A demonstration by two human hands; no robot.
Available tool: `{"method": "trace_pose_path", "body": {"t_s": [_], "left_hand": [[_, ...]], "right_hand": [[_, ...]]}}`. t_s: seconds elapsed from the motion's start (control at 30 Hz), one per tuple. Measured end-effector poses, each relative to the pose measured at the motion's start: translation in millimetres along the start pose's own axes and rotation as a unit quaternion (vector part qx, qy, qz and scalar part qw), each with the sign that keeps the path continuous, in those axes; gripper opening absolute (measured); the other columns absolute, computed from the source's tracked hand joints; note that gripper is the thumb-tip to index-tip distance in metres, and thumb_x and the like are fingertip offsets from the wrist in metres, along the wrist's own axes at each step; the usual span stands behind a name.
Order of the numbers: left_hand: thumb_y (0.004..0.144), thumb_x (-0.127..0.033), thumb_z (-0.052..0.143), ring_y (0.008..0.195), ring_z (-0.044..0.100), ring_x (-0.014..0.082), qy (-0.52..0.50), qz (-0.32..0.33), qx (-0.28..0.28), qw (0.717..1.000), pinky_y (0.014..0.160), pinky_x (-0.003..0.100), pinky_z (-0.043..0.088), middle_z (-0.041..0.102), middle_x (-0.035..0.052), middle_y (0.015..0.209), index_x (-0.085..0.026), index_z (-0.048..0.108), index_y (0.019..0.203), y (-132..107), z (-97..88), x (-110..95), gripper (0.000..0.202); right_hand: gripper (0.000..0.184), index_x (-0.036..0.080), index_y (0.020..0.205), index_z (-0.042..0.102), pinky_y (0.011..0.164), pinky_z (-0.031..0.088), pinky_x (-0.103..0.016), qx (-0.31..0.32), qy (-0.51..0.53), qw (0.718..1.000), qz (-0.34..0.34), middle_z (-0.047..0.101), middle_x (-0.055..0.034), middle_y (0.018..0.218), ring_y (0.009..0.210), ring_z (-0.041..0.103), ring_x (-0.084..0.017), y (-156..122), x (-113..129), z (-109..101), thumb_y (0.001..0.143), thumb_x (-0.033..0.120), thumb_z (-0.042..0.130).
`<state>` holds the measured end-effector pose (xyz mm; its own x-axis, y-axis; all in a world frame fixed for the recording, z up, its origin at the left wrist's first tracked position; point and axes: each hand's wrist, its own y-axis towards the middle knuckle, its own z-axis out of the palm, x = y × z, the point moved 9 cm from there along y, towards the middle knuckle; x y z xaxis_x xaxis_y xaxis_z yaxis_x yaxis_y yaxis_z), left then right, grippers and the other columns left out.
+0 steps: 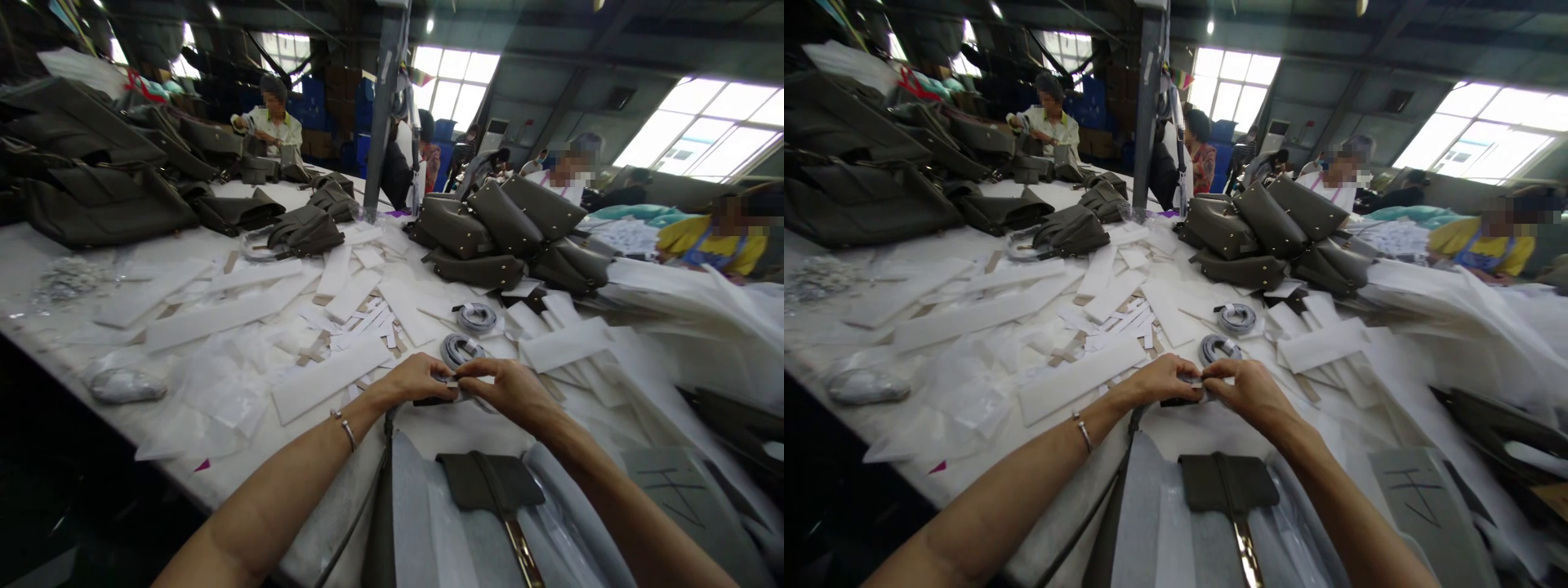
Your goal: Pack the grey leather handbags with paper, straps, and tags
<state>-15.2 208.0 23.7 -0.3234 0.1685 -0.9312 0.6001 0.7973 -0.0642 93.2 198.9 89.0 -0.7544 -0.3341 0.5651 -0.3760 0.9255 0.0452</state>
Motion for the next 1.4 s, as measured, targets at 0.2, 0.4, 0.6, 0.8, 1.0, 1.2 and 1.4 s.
{"method": "trace_pose_path", "body": {"t_s": [0.2,0.4,0.6,0.8,1.0,1.2,1.4], "left_hand": [[0.07,-0.044,0.07,0.067,0.053,0.0139,0.074,0.003,-0.071,0.995,0.071,0.024,0.041,0.058,-0.0042,0.063,-0.016,0.072,0.081,4,-10.2,1,0.03],[0.074,-0.044,0.072,0.079,0.062,0.0162,0.127,0.008,-0.084,0.988,0.116,0.04,0.017,0.069,-0.0041,0.075,-0.02,0.072,0.082,4,-7.9,-3,0.025],[0.081,-0.039,0.068,0.089,0.066,0.02,0.232,0.051,-0.091,0.967,0.118,0.046,0.012,0.074,-0.0003,0.086,-0.022,0.072,0.092,0,0.1,-12,0.021],[0.081,-0.038,0.069,0.106,0.062,0.0281,0.394,0.093,-0.091,0.91,0.11,0.046,0.03,0.072,0.0086,0.102,-0.018,0.069,0.102,-5,11.5,-20,0.029],[0.095,-0.034,0.043,0.082,0.063,0.0166,0.214,0.05,-0.027,0.975,0.074,0.024,0.044,0.071,0.0007,0.089,-0.02,0.069,0.094,-3,-13.0,-10,0.03],[0.086,-0.024,0.047,0.074,0.059,0.0161,0.219,-0.019,-0.051,0.974,0.068,0.024,0.041,0.067,0.002,0.075,-0.016,0.069,0.078,-5,-42.8,5,0.024],[0.083,-0.031,0.053,0.073,0.058,0.0165,0.196,-0.046,-0.028,0.979,0.064,0.023,0.04,0.066,0.0013,0.076,-0.016,0.067,0.087,-3,-37.5,19,0.02]], "right_hand": [[0.034,0.026,0.096,0.077,0.083,0.05,-0.036,-0.008,0.049,0.998,0.048,0.076,-0.0042,0.099,0.094,0.068,-0.028,-1,-14,8,0.069,0.047,0.078],[0.031,0.025,0.096,0.076,0.087,0.049,-0.037,-0.012,0.109,0.993,0.047,0.076,-0.0043,0.099,0.095,0.067,-0.026,0,-16,16,0.073,0.045,0.074],[0.024,0.022,0.081,0.078,0.07,0.048,-0.032,-0.043,0.141,0.983,0.106,0.075,-0.0031,0.078,0.074,0.067,-0.022,0,-37,21,0.073,0.043,0.07],[0.016,0.024,0.074,0.075,0.074,0.048,-0.035,-0.089,0.019,0.995,0.049,0.075,-0.0021,0.077,0.075,0.068,-0.024,-4,-39,29,0.075,0.035,0.063],[0.017,0.024,0.076,0.074,0.077,0.048,-0.034,-0.088,-0.016,0.996,0.018,0.076,-0.0027,0.083,0.079,0.068,-0.023,-8,-35,33,0.078,0.031,0.059],[0.017,0.024,0.078,0.074,0.072,0.047,-0.033,-0.084,-0.008,0.996,0.033,0.075,-0.0019,0.084,0.077,0.067,-0.022,-8,-39,34,0.08,0.034,0.059],[0.018,0.024,0.078,0.074,0.069,0.047,-0.032,-0.088,0.001,0.996,0.033,0.076,-0.0019,0.084,0.076,0.067,-0.022,-8,-42,33,0.08,0.034,0.06]]}}
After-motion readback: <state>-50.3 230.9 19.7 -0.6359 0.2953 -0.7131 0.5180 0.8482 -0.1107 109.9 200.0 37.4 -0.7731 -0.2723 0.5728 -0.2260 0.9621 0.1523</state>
